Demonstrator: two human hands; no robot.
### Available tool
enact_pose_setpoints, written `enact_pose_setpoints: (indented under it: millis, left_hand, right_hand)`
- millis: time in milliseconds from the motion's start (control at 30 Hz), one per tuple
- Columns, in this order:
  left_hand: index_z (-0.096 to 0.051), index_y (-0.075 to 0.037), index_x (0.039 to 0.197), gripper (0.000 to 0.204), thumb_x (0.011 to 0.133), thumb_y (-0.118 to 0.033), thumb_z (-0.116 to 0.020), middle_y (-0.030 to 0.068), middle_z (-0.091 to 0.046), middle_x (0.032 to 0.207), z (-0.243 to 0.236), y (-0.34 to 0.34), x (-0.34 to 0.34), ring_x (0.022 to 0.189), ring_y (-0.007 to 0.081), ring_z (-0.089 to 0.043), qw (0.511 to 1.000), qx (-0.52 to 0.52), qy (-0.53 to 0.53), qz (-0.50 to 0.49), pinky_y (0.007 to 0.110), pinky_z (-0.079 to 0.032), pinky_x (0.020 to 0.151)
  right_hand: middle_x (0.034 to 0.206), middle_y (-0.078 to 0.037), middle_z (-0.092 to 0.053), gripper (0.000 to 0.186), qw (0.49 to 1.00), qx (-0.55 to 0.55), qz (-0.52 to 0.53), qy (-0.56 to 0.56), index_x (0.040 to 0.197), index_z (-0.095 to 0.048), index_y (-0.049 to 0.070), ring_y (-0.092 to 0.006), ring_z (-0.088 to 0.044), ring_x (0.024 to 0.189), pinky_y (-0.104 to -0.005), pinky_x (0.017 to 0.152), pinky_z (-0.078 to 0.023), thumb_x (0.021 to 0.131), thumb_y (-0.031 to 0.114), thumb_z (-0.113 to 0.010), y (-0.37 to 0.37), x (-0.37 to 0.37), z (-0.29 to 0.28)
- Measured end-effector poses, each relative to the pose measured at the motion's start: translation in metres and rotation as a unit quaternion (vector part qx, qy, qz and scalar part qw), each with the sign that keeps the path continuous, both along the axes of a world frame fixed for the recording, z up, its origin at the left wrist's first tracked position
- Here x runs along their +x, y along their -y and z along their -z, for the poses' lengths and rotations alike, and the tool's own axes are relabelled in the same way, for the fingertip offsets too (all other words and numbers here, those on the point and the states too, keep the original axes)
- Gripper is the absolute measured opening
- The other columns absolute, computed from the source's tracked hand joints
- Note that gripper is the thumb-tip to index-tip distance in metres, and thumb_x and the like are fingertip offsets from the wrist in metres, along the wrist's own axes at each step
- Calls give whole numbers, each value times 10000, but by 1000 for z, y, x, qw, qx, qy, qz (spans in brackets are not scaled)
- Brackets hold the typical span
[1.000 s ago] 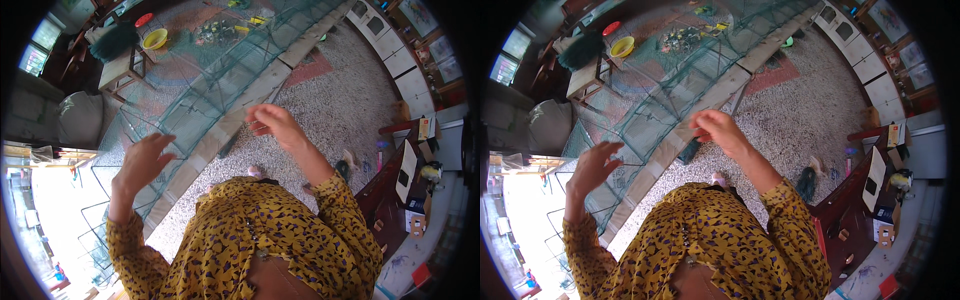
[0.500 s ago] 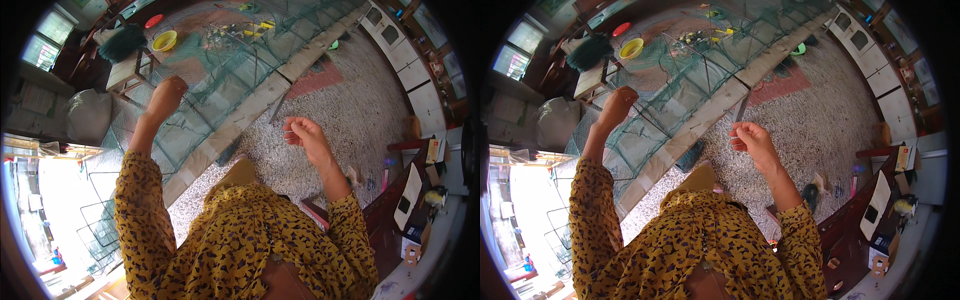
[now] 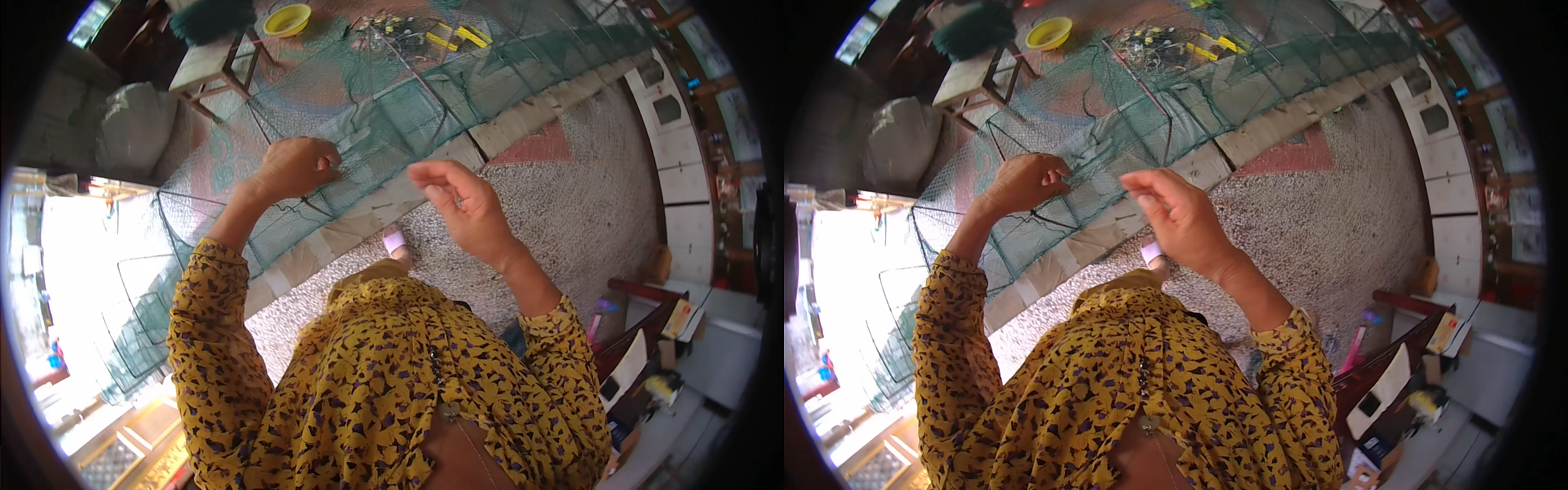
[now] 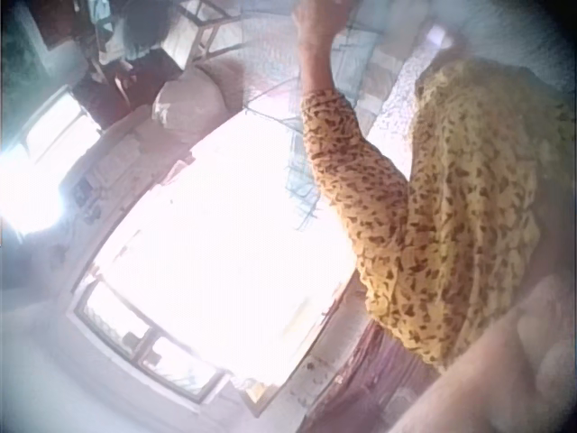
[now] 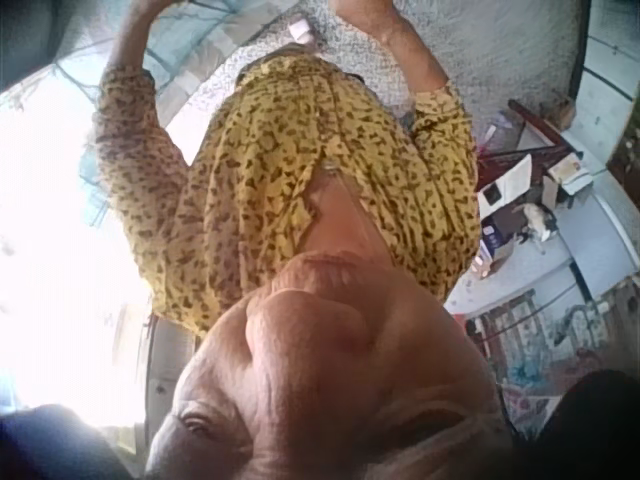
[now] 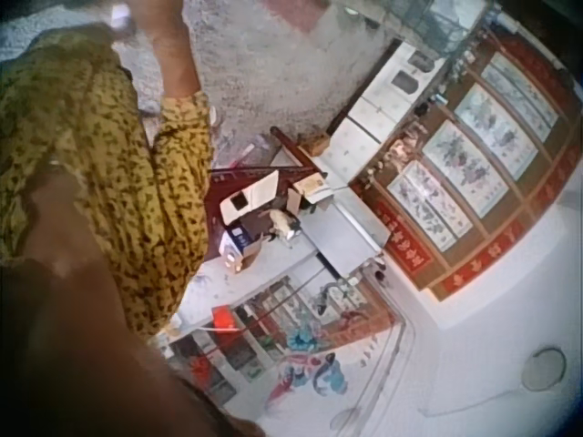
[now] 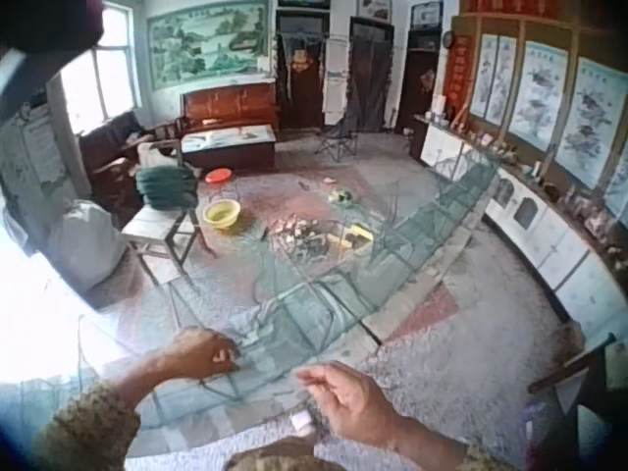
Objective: The person cuts sections of a green mesh net trap with a pair of scissors and then uses their hands to thread and secure the mesh together.
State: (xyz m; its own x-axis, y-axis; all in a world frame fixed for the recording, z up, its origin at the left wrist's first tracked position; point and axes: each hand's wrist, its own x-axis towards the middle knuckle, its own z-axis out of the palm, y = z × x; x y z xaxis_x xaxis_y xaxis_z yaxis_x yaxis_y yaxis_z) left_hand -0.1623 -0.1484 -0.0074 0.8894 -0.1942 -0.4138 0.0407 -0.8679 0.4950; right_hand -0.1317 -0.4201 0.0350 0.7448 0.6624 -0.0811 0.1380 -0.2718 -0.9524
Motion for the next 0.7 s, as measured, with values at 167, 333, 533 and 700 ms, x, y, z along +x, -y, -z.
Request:
enact_pose_setpoints:
  millis: [167,333,533,700]
  left_hand:
    - [-641,-111,889,121,818,-176,-568,91,-662,835,8,7,-45,795,318,-631,991,1,91,-96,414,-481,677]
    - [-610,-60,880,110,812,-118,-546,109,-633,843,9,21,-82,777,329,-617,961,-36,204,-185,414,-480,663]
    - [-601,-40,875,106,803,-89,-541,116,-623,837,1,31,-105,768,330,-610,940,-52,267,-203,403,-480,658]
    - [-596,-47,808,95,792,-122,-538,110,-608,788,7,37,-108,750,339,-592,918,-53,306,-247,439,-459,646]
  right_hand:
    - [1068,-107,-597,319,925,40,-185,329,1112,-580,28,-272,-582,1009,-367,876,-477,794,15,-597,-44,-13,6]
    - [1036,-119,-546,389,863,-59,-307,398,1103,-564,-4,-283,-531,984,-375,863,-443,736,85,-656,-53,-36,24]
    - [882,-82,-555,155,847,-138,-303,414,867,-583,44,-252,-542,837,-336,750,-444,716,77,-579,-59,-52,34]
    - [837,-94,-576,122,820,-126,-318,459,835,-610,63,-293,-549,845,-376,715,-456,754,151,-637,-58,-44,35]
